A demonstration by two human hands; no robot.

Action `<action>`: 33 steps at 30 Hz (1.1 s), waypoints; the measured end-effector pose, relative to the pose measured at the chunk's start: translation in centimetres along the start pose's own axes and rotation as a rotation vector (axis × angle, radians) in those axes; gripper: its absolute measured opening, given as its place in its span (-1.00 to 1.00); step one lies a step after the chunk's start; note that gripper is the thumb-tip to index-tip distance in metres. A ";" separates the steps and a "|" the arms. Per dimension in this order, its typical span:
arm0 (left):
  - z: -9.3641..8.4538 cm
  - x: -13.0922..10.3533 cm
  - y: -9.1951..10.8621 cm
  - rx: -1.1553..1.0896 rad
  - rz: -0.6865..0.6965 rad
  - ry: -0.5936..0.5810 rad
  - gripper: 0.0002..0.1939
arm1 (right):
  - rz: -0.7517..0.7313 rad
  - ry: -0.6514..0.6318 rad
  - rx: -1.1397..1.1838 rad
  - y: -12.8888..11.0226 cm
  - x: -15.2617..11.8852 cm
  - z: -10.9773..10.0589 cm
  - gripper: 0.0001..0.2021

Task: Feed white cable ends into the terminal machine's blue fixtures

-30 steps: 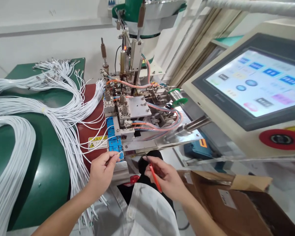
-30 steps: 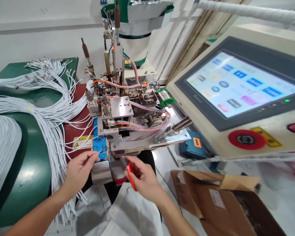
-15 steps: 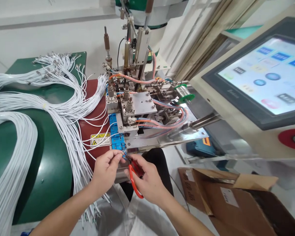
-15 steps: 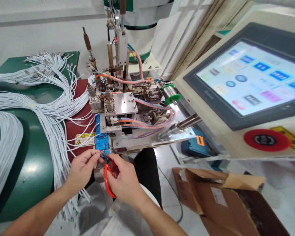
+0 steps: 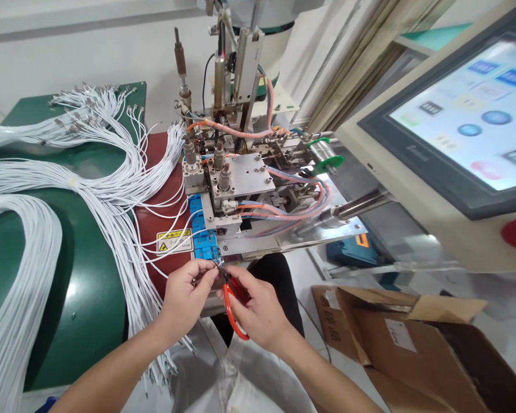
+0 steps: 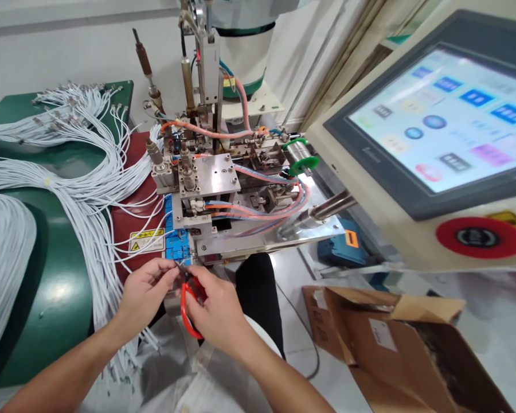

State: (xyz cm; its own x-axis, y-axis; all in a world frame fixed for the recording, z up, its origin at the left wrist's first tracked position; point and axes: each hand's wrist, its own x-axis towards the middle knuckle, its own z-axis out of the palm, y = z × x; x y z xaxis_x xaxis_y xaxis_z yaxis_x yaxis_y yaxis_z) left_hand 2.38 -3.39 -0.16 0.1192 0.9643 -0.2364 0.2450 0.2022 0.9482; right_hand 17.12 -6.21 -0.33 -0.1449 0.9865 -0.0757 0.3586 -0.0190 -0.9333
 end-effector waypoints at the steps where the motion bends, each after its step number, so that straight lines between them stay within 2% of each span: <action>1: 0.0 0.0 0.0 0.003 -0.005 -0.002 -0.85 | 0.003 -0.002 -0.005 0.0 0.0 0.0 -0.75; 10: 0.1 0.1 0.2 -0.005 -0.025 -0.010 -0.89 | 0.002 0.062 -0.097 0.0 0.1 0.1 -0.73; 21: 0.1 0.0 0.2 -0.043 -0.070 -0.041 -0.87 | 0.013 -0.015 -0.054 0.1 0.1 -0.1 -0.76; 33: 0.1 -0.1 0.1 0.036 -0.035 -0.013 -0.90 | 0.040 -0.034 -0.106 0.1 0.1 -0.5 -0.74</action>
State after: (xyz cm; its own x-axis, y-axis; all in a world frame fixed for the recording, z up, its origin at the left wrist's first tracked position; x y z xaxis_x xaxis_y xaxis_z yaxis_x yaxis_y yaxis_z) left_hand 2.55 -3.46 -0.06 0.1224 0.9544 -0.2723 0.2841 0.2292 0.9310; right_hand 17.62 -6.04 -0.25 -0.1596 0.9792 -0.1257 0.4600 -0.0388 -0.8870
